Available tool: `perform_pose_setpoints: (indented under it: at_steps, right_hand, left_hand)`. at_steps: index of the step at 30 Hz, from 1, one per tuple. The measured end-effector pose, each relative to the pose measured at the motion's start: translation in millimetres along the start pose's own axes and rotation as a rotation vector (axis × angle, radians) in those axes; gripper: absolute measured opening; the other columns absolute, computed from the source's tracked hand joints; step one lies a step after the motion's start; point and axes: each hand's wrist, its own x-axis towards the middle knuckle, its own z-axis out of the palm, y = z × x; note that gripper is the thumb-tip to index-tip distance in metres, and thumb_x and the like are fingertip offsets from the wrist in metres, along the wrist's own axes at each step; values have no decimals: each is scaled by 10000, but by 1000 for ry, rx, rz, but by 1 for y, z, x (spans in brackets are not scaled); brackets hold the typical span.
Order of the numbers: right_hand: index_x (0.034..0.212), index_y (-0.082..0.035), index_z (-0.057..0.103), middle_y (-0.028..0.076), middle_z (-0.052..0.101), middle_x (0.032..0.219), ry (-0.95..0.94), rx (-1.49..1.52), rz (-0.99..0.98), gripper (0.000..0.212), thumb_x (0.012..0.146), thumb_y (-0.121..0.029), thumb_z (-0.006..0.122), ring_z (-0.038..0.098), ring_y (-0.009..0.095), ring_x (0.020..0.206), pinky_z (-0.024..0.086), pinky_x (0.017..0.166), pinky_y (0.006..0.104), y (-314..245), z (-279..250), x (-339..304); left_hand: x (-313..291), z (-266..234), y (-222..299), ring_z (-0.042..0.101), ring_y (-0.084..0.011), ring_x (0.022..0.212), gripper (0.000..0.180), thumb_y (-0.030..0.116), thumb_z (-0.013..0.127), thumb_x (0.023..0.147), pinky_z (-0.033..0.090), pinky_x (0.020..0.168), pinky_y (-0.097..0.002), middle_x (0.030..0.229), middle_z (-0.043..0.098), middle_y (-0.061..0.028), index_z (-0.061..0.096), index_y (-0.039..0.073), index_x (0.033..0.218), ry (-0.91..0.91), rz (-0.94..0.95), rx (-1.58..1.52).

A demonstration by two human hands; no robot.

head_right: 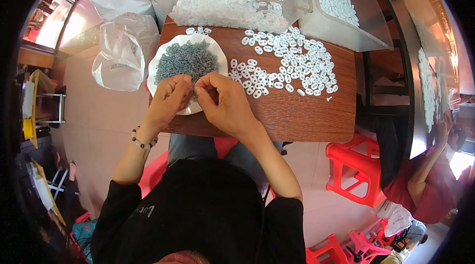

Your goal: Assembling small plastic components by manually attaching small grey rings to white plastic fasteners.

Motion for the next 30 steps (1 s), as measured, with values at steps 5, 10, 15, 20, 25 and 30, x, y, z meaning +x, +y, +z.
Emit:
perform_pose_setpoints:
  at_steps: [5, 10, 15, 20, 25, 30]
  right_hand:
    - [914, 7, 614, -34, 574, 776, -3, 57, 60, 107, 927, -97, 593, 486, 20, 699, 395, 610, 178, 1, -4, 3]
    - [897, 1, 613, -34, 567, 758, 14, 100, 56, 133, 938, -122, 583, 487, 25, 699, 399, 625, 189, 4, -5, 4]
    - [890, 4, 616, -33, 571, 757, -12, 123, 104, 148, 944, -127, 570, 487, 26, 701, 398, 629, 188, 3, -4, 4]
    - [896, 10, 615, -30, 580, 769, -16, 83, 104, 148, 944, -124, 571, 490, 22, 710, 398, 629, 185, 1, -6, 0]
    - [931, 12, 624, -18, 609, 809, 7, 36, 111, 126, 935, -111, 597, 524, 26, 745, 421, 656, 181, 4, -12, -20]
    - [1083, 10, 645, -11, 629, 850, 177, 193, 181, 188, 907, -55, 625, 560, 39, 767, 451, 671, 185, -6, -27, -49]
  left_hand:
    - [-3, 3, 4, 419, -26, 559, 273, 211, 525, 987, 338, 499, -205, 641, 494, 38, 557, 30, 785, 107, 161, 176]
    - [-8, 7, 5, 498, -58, 624, 105, 111, 615, 929, 400, 559, -215, 756, 591, -8, 628, 9, 909, 202, 488, 379]
    - [-7, 8, 5, 541, -99, 642, 86, 70, 668, 878, 424, 577, -229, 794, 619, -48, 646, 9, 935, 208, 494, 387]
    - [-8, 12, 7, 573, -120, 638, 73, 48, 673, 860, 439, 581, -236, 779, 629, -60, 655, 17, 924, 196, 550, 465]
    - [-17, 28, -2, 582, -97, 647, 57, 51, 661, 875, 449, 602, -229, 778, 647, -43, 658, 11, 916, 211, 503, 420]
    - [-22, 45, -1, 523, -42, 661, 157, 150, 637, 925, 407, 599, -175, 813, 661, -29, 668, -4, 937, 92, 105, -144]
